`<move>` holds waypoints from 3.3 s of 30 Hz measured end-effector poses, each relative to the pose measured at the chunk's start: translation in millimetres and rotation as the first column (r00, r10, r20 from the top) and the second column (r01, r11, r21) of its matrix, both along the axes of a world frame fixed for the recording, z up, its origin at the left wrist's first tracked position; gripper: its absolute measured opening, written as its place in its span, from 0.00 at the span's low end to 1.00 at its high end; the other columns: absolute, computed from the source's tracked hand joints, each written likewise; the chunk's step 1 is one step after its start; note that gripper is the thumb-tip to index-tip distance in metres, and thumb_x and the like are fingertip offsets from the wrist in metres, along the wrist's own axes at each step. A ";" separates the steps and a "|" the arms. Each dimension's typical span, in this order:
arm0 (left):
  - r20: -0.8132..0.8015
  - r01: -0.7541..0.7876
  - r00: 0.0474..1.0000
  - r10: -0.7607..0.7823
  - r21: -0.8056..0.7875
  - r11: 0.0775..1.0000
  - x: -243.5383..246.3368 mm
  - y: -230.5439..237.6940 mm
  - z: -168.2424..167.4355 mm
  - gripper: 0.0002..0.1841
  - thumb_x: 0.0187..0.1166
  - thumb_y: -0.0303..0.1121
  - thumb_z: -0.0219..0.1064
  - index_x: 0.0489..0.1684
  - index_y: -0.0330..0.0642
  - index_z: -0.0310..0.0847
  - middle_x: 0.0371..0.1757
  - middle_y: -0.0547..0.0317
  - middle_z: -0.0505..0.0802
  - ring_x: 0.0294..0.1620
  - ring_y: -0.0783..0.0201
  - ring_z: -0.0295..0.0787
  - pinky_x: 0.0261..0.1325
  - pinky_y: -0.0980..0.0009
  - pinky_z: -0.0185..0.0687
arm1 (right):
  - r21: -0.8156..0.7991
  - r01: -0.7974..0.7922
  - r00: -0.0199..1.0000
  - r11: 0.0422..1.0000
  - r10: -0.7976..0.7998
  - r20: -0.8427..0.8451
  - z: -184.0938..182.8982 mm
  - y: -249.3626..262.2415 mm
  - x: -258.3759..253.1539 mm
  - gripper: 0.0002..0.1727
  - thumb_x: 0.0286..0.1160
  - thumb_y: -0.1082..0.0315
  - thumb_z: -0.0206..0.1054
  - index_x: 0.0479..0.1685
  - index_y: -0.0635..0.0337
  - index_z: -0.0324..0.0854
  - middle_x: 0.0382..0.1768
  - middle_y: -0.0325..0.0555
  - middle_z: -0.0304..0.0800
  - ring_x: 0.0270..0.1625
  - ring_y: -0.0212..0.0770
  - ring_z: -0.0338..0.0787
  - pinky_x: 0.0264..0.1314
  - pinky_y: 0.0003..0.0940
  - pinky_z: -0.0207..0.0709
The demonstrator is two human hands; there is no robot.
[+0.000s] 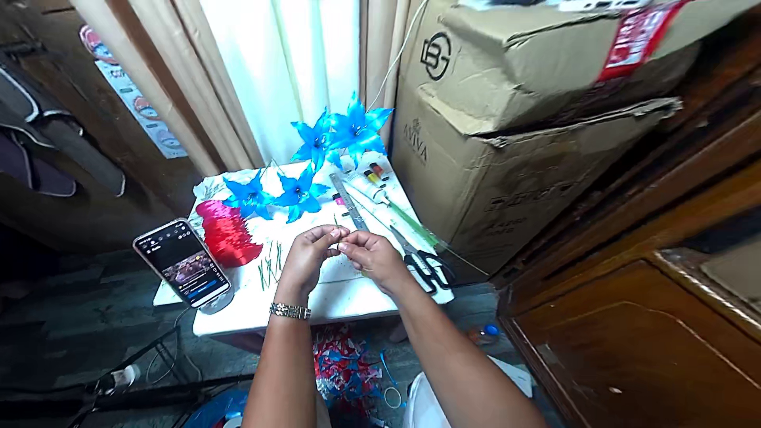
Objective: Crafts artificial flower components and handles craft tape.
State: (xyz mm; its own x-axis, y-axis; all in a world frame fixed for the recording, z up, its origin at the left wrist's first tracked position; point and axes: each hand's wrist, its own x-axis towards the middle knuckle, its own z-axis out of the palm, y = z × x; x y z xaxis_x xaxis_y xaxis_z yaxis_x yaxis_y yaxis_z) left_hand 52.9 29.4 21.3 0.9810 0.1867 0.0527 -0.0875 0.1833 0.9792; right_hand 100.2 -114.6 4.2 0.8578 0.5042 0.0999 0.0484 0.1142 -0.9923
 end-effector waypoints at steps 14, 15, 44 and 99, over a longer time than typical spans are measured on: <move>-0.177 -0.115 0.980 0.092 -0.126 0.985 3.5 11.6 3.6 0.08 0.85 0.20 0.59 0.37 0.31 0.84 0.39 0.52 0.94 0.39 0.65 0.92 0.50 0.70 0.88 | 0.153 -0.242 0.932 0.958 0.274 -0.239 -13.9 8.9 16.9 0.10 0.85 0.76 0.57 0.36 0.61 0.83 0.21 0.29 0.79 0.19 0.20 0.72 0.24 0.14 0.67; -0.167 -0.090 0.984 0.064 -0.153 0.984 4.0 12.9 2.0 0.10 0.86 0.20 0.57 0.37 0.32 0.85 0.39 0.52 0.94 0.40 0.65 0.92 0.51 0.70 0.88 | 0.157 -0.247 0.933 0.956 0.278 -0.229 -13.4 9.3 17.9 0.10 0.84 0.77 0.58 0.36 0.61 0.83 0.21 0.29 0.79 0.19 0.19 0.72 0.24 0.14 0.67; -0.015 -0.297 0.953 0.303 0.158 0.942 13.5 3.2 -18.7 0.03 0.76 0.25 0.73 0.32 0.39 0.87 0.29 0.66 0.91 0.32 0.75 0.86 0.45 0.76 0.84 | -0.029 0.022 0.982 0.999 -0.016 0.188 -25.3 18.1 22.0 0.04 0.77 0.73 0.69 0.37 0.65 0.86 0.28 0.32 0.84 0.27 0.17 0.75 0.33 0.15 0.70; -0.053 -0.281 0.954 0.294 0.178 0.943 18.4 3.7 -27.0 0.05 0.78 0.28 0.72 0.32 0.41 0.85 0.30 0.65 0.90 0.33 0.74 0.85 0.43 0.76 0.82 | -0.003 0.052 0.993 0.999 -0.051 0.103 -30.3 18.9 25.5 0.02 0.74 0.75 0.71 0.36 0.62 0.84 0.25 0.31 0.81 0.23 0.18 0.72 0.27 0.14 0.66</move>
